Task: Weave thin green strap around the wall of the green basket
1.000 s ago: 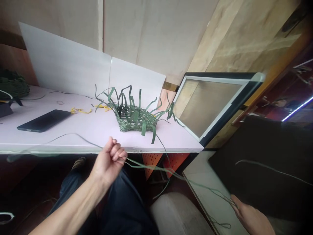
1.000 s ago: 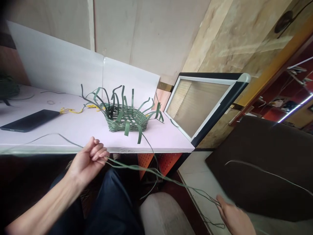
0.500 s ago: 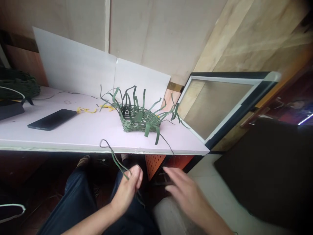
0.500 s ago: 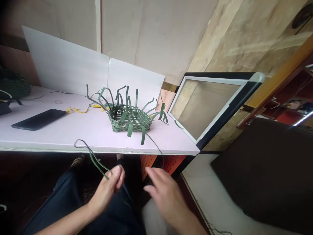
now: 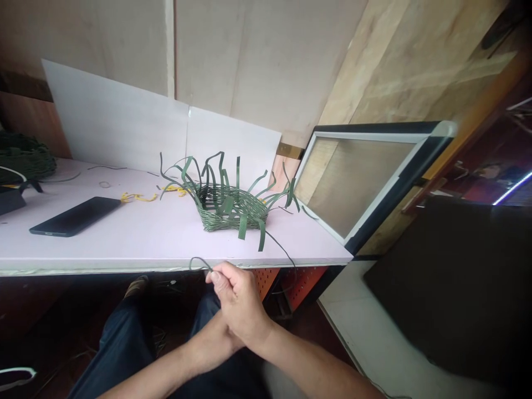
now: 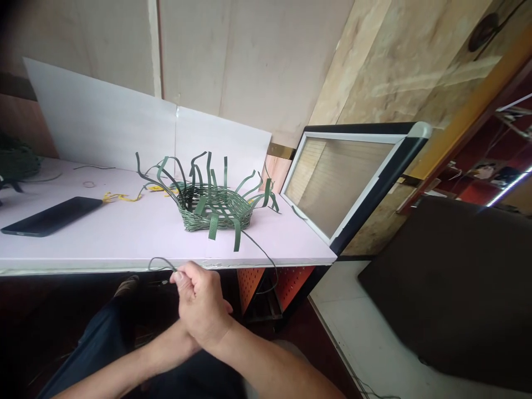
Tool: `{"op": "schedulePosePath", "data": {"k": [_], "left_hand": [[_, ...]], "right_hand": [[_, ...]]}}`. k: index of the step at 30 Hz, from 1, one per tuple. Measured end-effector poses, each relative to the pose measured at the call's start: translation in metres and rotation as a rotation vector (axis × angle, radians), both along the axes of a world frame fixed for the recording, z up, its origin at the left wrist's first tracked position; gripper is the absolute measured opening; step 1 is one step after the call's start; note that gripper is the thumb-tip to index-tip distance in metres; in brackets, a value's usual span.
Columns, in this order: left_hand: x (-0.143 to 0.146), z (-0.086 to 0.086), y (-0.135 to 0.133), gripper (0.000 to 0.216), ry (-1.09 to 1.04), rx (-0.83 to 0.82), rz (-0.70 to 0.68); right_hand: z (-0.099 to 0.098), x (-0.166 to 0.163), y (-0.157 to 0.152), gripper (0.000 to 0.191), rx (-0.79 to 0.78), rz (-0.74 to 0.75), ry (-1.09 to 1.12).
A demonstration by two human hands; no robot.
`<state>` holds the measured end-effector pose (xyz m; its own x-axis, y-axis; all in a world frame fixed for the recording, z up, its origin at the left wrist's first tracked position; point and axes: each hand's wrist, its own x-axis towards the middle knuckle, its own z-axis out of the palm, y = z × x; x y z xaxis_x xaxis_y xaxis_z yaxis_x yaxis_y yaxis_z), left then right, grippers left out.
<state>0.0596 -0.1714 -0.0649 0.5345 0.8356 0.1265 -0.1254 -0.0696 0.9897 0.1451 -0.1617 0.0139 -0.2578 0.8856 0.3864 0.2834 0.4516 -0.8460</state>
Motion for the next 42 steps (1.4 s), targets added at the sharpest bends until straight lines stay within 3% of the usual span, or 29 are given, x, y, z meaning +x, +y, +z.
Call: {"op": "schedulePosePath", "data": {"k": [2, 6, 10, 16, 21, 25, 31, 33, 37, 39, 42], "left_hand": [[-0.012, 0.015, 0.008, 0.040, 0.024, 0.044, 0.069], [-0.035, 0.051, 0.020, 0.034, -0.069, 0.113, 0.392], [-0.050, 0.072, 0.028, 0.033, -0.100, 0.157, 0.532], [-0.058, 0.078, 0.035, 0.030, -0.205, 0.030, 0.489], [-0.055, 0.074, 0.036, 0.024, -0.152, 0.078, 0.516], [-0.055, 0.072, 0.040, 0.023, -0.247, 0.016, 0.527], [-0.060, 0.070, 0.044, 0.026, -0.173, -0.026, 0.369], [-0.066, 0.069, 0.053, 0.027, -0.045, 0.078, 0.431], [-0.081, 0.068, 0.091, 0.031, 0.311, 0.571, 0.809], [-0.084, 0.068, 0.114, 0.033, 0.419, 0.760, 0.841], [-0.082, 0.070, 0.144, 0.035, 0.505, 0.846, 0.788]], "right_hand": [[0.000, 0.009, 0.009, 0.027, 0.072, -0.080, -0.032], [-0.003, 0.022, 0.025, 0.025, 0.199, -0.224, -0.200], [-0.010, 0.022, 0.032, 0.025, 0.292, -0.221, -0.226], [-0.014, 0.020, 0.035, 0.021, 0.328, -0.248, -0.111], [-0.019, 0.018, 0.035, 0.021, 0.350, -0.238, -0.165], [-0.018, 0.017, 0.031, 0.024, 0.328, -0.175, -0.140], [-0.011, 0.025, 0.031, 0.028, 0.266, -0.130, -0.184], [-0.008, 0.029, 0.033, 0.028, 0.295, -0.155, -0.233], [0.006, 0.037, 0.033, 0.026, 0.308, -0.186, -0.214], [0.015, 0.041, 0.033, 0.026, 0.321, -0.161, -0.172], [0.025, 0.046, 0.033, 0.025, 0.362, -0.148, -0.118]]}}
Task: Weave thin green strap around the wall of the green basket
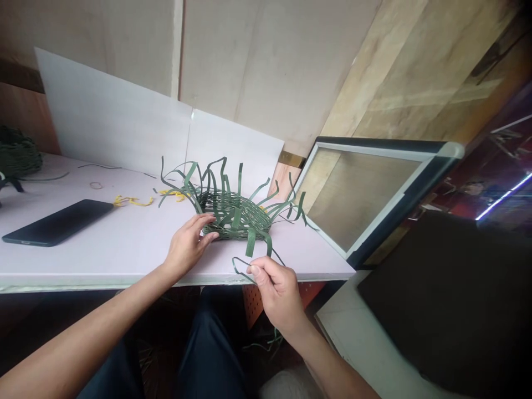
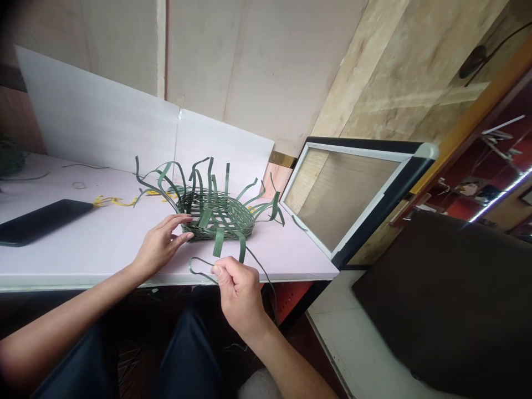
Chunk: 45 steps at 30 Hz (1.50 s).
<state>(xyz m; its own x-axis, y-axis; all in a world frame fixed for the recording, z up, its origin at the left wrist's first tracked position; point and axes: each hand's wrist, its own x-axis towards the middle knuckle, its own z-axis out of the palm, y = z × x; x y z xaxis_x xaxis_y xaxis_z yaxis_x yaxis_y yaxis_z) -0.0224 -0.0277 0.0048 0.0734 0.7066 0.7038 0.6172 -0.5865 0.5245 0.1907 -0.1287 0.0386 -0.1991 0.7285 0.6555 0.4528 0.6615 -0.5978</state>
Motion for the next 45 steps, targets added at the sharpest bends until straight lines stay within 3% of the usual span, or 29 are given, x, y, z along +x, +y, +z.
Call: {"op": "schedulePosePath", "data": {"k": [4, 11, 15, 21, 26, 30, 32, 37, 45], "left_hand": [[0.006, 0.007, 0.022, 0.027, 0.083, -0.073, 0.040], [0.014, 0.026, 0.033, 0.020, 0.217, -0.171, 0.137], [0.023, 0.036, 0.040, 0.024, 0.289, -0.237, 0.190], [0.024, 0.048, 0.046, 0.026, 0.372, -0.313, 0.159], [0.023, 0.048, 0.045, 0.029, 0.381, -0.329, 0.171], [0.025, 0.048, 0.047, 0.031, 0.378, -0.345, 0.162], [0.025, 0.048, 0.049, 0.032, 0.377, -0.348, 0.156], [0.025, 0.048, 0.048, 0.033, 0.379, -0.340, 0.154], [0.025, 0.047, 0.047, 0.029, 0.374, -0.313, 0.159]], "right_hand": [[-0.001, 0.008, 0.006, 0.024, 0.004, -0.033, 0.029], [-0.004, 0.016, 0.013, 0.025, -0.008, -0.079, 0.059], [0.007, 0.018, 0.013, 0.025, -0.001, -0.142, 0.040], [0.036, 0.018, 0.030, 0.024, 0.036, -0.215, -0.015], [0.049, 0.006, 0.042, 0.025, 0.330, -0.228, -0.318], [0.041, -0.005, 0.037, 0.025, 0.699, -0.331, -0.667], [0.037, -0.006, 0.036, 0.024, 0.806, -0.412, -0.761], [0.040, -0.002, 0.045, 0.025, 0.862, -0.560, -0.802], [0.056, 0.001, 0.070, 0.026, 0.750, -0.542, -0.776]]}}
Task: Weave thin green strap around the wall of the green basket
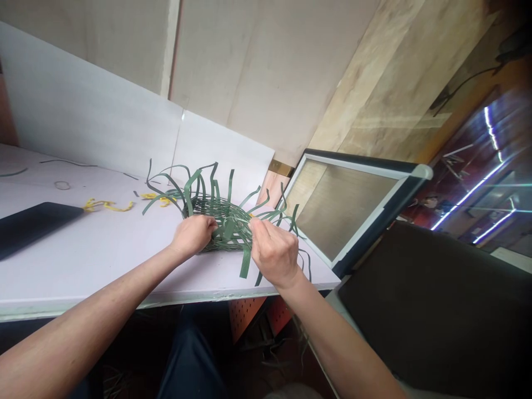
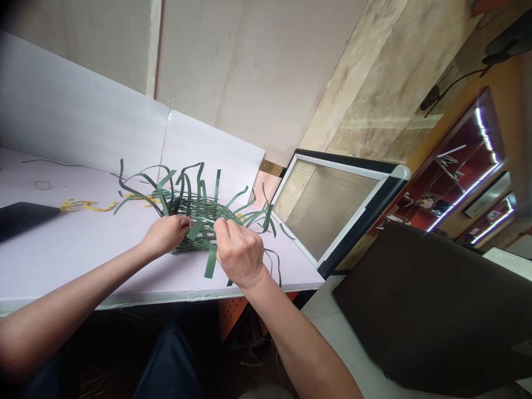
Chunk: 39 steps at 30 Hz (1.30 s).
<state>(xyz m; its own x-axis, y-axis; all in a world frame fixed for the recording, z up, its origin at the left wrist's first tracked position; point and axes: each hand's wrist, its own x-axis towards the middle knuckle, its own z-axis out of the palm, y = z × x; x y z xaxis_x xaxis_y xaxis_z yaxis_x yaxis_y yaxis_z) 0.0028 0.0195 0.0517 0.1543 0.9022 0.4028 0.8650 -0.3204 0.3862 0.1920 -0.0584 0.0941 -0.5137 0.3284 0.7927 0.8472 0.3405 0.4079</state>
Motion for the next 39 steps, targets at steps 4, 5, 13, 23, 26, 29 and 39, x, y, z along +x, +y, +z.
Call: {"op": "schedulePosePath", "data": {"k": [4, 5, 13, 23, 26, 29, 39], "left_hand": [[0.000, -0.001, 0.001, 0.030, -0.009, 0.005, -0.002], [0.000, -0.001, 0.001, 0.030, -0.011, 0.005, -0.004], [-0.002, -0.005, 0.001, 0.028, -0.077, 0.014, -0.037], [-0.027, -0.005, -0.001, 0.047, -0.178, -0.057, -0.394], [-0.033, -0.009, 0.001, 0.044, -0.248, -0.057, -0.473], [-0.037, -0.014, 0.002, 0.037, -0.282, -0.061, -0.511], [-0.023, -0.016, -0.006, 0.030, -0.261, -0.034, -0.353]], "right_hand": [[-0.004, 0.001, 0.012, 0.026, -0.151, -0.084, -0.010], [-0.005, 0.001, 0.015, 0.026, -0.213, -0.122, -0.019], [-0.006, -0.013, 0.047, 0.025, -0.674, -0.254, -0.242], [-0.013, -0.025, 0.060, 0.023, -0.764, -0.240, -0.292], [-0.013, -0.021, 0.061, 0.021, -0.769, -0.244, -0.257], [-0.012, -0.018, 0.063, 0.024, -0.770, -0.243, -0.229], [-0.017, -0.014, 0.071, 0.024, -0.640, -0.113, -0.160]]}}
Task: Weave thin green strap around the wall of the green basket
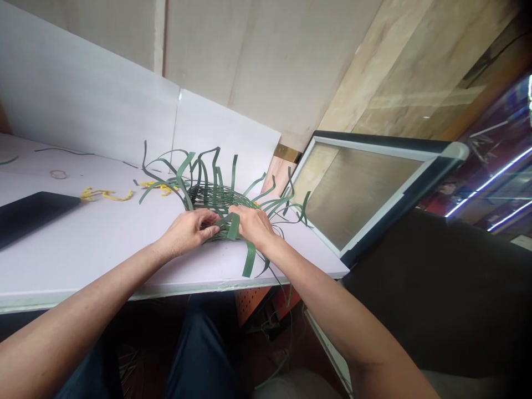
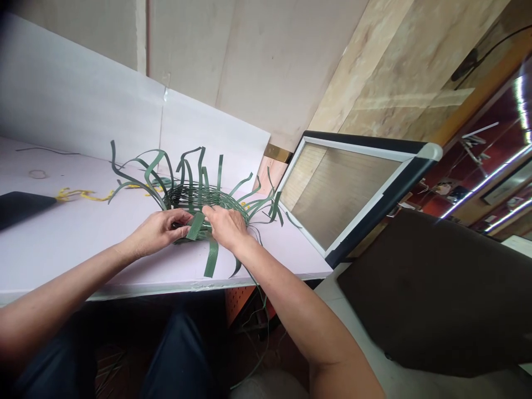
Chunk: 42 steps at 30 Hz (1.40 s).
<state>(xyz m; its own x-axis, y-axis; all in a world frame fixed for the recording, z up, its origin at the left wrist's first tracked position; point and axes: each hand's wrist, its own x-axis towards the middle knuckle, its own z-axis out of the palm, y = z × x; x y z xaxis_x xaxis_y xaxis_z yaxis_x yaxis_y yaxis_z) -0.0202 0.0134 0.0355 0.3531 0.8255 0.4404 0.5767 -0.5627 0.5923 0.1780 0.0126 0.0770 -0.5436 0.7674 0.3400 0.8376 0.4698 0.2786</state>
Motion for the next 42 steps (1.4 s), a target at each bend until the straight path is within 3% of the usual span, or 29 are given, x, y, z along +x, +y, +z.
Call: {"op": "schedulePosePath", "data": {"k": [5, 9, 12, 19, 28, 34, 42], "left_hand": [[0.001, -0.001, 0.000, 0.034, -0.014, -0.021, -0.019], [0.000, -0.004, 0.002, 0.037, -0.052, -0.022, -0.018], [0.000, -0.006, 0.003, 0.037, -0.072, -0.019, -0.021], [-0.002, -0.010, 0.006, 0.034, -0.087, -0.001, -0.030], [0.003, -0.012, 0.000, 0.036, 0.106, 0.135, 0.073], [0.003, -0.016, 0.000, 0.033, 0.150, 0.175, 0.074], [0.010, -0.025, 0.002, 0.034, 0.122, 0.242, 0.095]], "right_hand": [[0.001, 0.011, 0.007, 0.033, 0.013, 0.155, -0.021], [0.003, 0.016, 0.007, 0.031, 0.006, 0.240, -0.008], [0.002, 0.013, 0.008, 0.025, -0.008, 0.171, 0.040], [0.003, 0.001, 0.018, 0.019, -0.251, 0.034, 0.061], [0.006, 0.014, -0.002, 0.012, -0.209, 0.022, -0.148], [0.005, 0.013, 0.004, 0.013, -0.318, -0.072, -0.025], [0.004, 0.011, -0.011, 0.013, -0.334, -0.088, 0.129]]}}
